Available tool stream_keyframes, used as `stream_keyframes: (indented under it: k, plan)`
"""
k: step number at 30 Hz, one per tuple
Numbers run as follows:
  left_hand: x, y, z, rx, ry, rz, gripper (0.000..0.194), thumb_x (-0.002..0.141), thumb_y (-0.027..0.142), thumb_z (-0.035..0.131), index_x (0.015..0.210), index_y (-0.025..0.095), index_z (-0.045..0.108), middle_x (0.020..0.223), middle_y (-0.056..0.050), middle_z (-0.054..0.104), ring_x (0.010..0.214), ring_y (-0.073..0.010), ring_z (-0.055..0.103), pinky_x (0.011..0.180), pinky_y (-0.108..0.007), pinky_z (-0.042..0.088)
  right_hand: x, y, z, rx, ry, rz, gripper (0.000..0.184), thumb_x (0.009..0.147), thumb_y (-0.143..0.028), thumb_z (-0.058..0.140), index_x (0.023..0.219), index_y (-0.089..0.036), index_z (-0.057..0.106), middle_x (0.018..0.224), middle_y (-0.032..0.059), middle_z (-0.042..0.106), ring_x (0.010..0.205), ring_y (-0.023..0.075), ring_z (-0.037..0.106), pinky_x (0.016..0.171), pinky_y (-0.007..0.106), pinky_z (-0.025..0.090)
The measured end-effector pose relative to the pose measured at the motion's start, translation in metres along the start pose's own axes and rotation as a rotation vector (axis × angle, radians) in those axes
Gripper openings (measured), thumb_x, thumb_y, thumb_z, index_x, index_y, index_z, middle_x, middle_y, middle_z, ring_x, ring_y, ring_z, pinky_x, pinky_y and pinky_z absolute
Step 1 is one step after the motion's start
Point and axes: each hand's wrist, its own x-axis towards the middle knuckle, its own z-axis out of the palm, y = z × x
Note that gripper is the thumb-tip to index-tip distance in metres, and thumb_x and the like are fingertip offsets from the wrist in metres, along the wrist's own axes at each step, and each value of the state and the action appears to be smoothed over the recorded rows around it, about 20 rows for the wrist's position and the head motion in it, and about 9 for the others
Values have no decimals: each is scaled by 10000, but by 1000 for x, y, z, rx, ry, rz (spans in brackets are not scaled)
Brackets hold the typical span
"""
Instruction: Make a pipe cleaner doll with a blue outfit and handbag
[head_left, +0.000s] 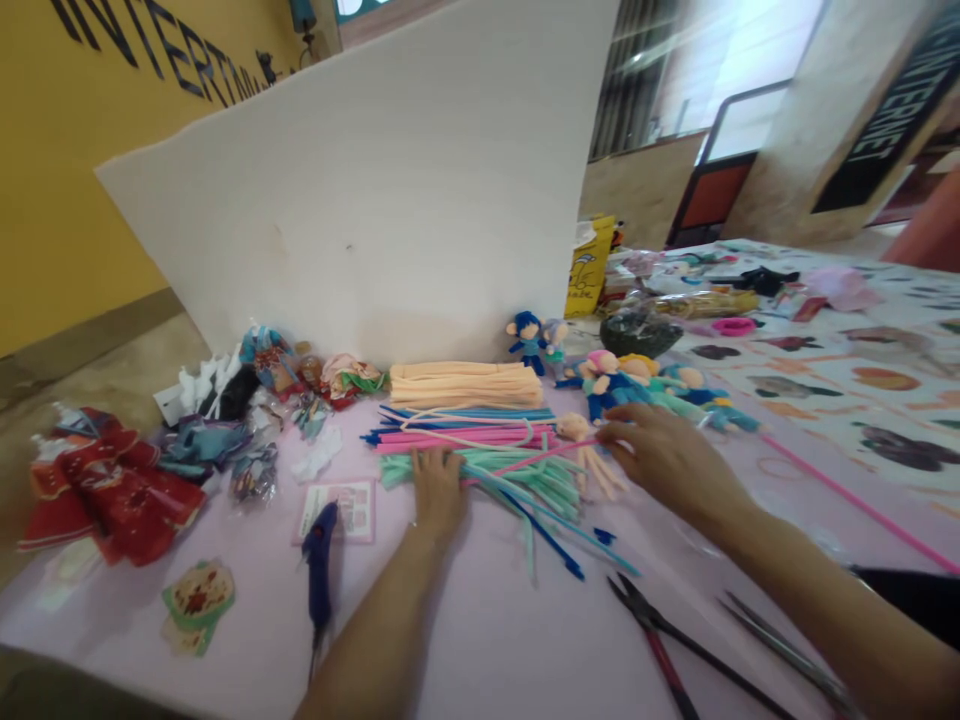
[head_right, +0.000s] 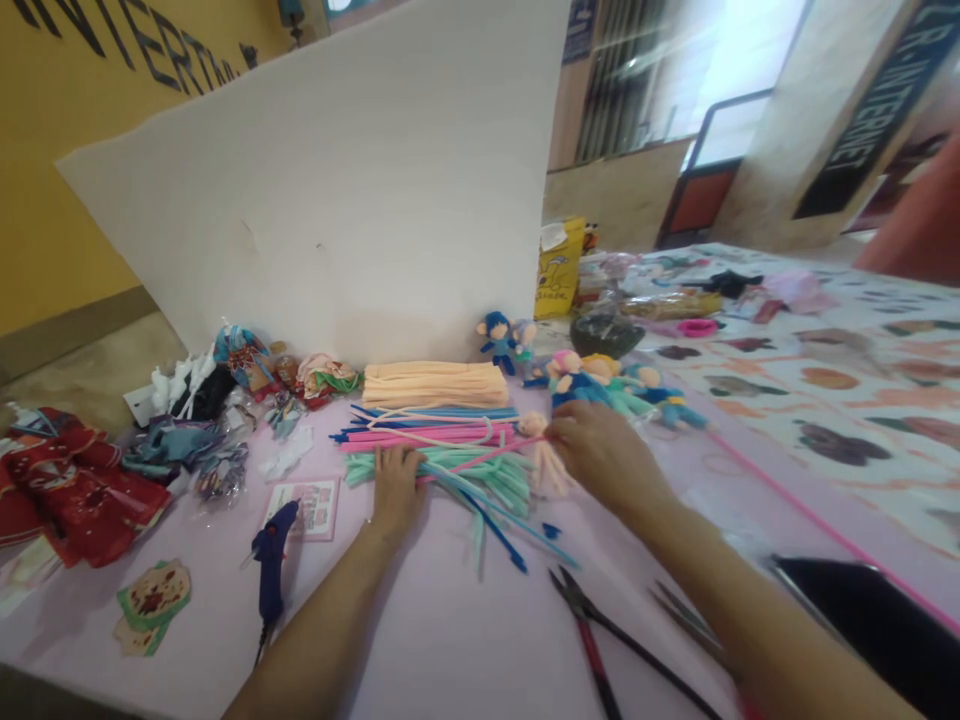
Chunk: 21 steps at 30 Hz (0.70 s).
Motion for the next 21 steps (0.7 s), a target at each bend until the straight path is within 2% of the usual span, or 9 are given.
stream_keyframes:
  k: [5,9,14,21]
  plan:
    - [0,1,0,-12,-15,-20,359,698,-3,613,984,213,620,1072,-75,609,1090,-254,553,1094,-590,281,1,35,-18,-99,60,93,254,851,-208,461,704,-225,668,808,121,657,779,294,606,703,407,457]
    - [0,1,-2,-21,-24,-26,379,689,-7,599,992,220,618,1099,-83,607,1112,-261,546,1100,-595,265,8,42,-18,-157,54,136,218,897,-228,484,778,-211,665,864,103,658,820,260,603,737,397,466]
    - [0,2,-4,-30,-35,-32,404,676,-1,598,1022,206,616,1116,-88,603,1137,-253,533,1132,-572,231,24,32,1,-180,-89,120,148,935,-305,561,916,-178,636,949,29,649,836,151,606,775,345,512]
    - [4,2,-3,-28,-39,-43,394,667,-8,596,996,207,623,1083,-88,609,1097,-248,548,1138,-573,229,49,6,42,-165,-230,44,170,930,-314,580,936,-152,633,910,23,648,815,153,625,738,340,532]
